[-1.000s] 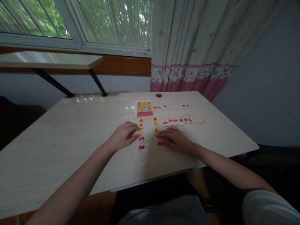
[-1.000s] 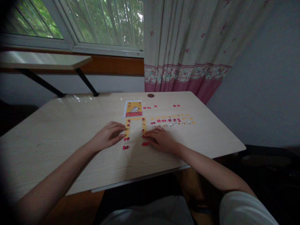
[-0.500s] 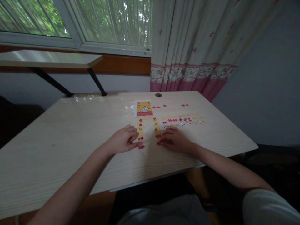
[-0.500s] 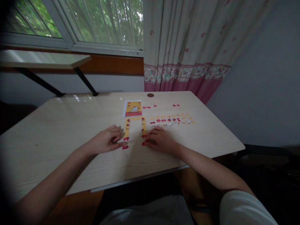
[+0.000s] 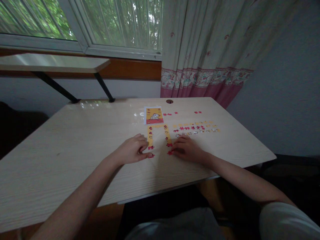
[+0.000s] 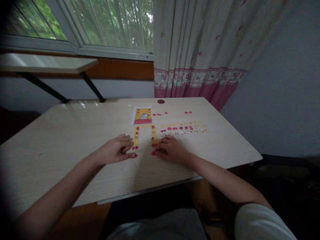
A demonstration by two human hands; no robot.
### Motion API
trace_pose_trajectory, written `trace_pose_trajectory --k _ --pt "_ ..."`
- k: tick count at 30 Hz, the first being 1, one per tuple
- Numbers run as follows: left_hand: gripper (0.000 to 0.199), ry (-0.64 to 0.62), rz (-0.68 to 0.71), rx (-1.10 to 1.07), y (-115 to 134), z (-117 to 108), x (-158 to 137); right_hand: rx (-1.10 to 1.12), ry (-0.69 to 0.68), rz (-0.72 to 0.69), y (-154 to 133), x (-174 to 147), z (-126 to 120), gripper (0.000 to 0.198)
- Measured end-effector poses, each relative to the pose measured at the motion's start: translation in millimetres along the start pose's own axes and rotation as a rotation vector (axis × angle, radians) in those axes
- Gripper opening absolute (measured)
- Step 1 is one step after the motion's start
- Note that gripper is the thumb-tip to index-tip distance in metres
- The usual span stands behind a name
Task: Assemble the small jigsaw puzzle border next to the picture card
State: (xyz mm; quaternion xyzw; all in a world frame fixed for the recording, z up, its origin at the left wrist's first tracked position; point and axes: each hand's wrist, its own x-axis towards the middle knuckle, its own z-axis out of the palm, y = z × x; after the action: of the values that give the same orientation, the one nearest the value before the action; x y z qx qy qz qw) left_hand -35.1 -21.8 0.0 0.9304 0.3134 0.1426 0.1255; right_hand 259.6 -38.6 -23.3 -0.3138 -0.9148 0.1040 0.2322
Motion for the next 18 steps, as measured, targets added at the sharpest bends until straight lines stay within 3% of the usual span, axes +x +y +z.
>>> trace_pose_trajectory --k 18 --pt "0.036 0.017 -0.054 0.035 -4.9 -7.1 -3.1 -0.003 0.0 0.01 -1.6 0.9 -2.0 0.015"
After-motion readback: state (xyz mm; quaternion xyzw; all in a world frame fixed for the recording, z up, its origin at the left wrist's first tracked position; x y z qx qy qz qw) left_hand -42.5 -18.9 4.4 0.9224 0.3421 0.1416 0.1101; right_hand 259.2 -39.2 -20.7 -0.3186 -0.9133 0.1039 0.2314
